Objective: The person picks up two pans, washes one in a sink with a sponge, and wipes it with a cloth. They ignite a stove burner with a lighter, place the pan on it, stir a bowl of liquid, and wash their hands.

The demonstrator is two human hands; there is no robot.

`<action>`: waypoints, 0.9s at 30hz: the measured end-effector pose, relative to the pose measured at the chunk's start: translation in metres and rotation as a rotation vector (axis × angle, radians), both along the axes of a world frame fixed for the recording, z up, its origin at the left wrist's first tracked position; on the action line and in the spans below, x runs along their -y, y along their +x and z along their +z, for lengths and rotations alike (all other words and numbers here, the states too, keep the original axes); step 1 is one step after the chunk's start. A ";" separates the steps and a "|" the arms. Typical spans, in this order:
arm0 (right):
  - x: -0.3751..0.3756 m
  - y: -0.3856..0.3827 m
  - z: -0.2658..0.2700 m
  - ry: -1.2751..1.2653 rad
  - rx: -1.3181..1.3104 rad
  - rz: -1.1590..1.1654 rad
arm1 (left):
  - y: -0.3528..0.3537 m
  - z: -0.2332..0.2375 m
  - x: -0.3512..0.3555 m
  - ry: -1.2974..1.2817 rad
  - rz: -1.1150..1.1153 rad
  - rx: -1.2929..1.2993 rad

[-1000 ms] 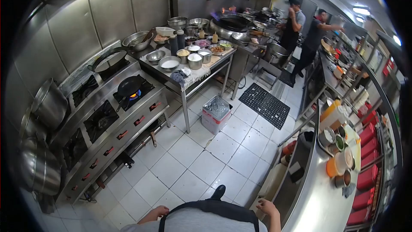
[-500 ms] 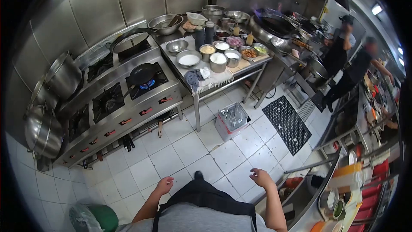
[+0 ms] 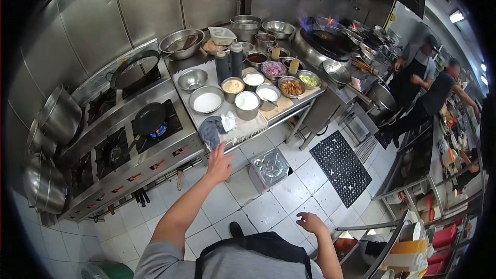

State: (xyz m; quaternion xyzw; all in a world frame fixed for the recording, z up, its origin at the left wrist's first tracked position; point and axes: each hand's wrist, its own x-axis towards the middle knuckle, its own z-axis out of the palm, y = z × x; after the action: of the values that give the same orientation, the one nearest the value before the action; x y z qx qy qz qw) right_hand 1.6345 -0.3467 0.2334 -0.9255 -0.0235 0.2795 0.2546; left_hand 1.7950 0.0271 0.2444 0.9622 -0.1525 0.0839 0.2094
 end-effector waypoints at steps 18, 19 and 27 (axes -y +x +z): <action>-0.111 0.435 0.019 0.684 0.799 -0.039 | 0.024 0.001 0.065 -0.278 0.664 0.266; -0.110 0.447 0.020 0.686 0.852 -0.008 | -0.005 -0.017 0.070 -0.287 0.748 0.259; -0.061 0.476 0.077 0.706 0.939 0.210 | -0.380 -0.226 0.155 -0.114 1.352 -0.901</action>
State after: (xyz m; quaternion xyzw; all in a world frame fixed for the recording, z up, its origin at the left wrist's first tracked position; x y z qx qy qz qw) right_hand 2.1105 -0.2862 0.3100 -0.8021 -0.3166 -0.1604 0.4803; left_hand 1.4150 -0.1279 0.0182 0.7756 0.5647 -0.1955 0.2033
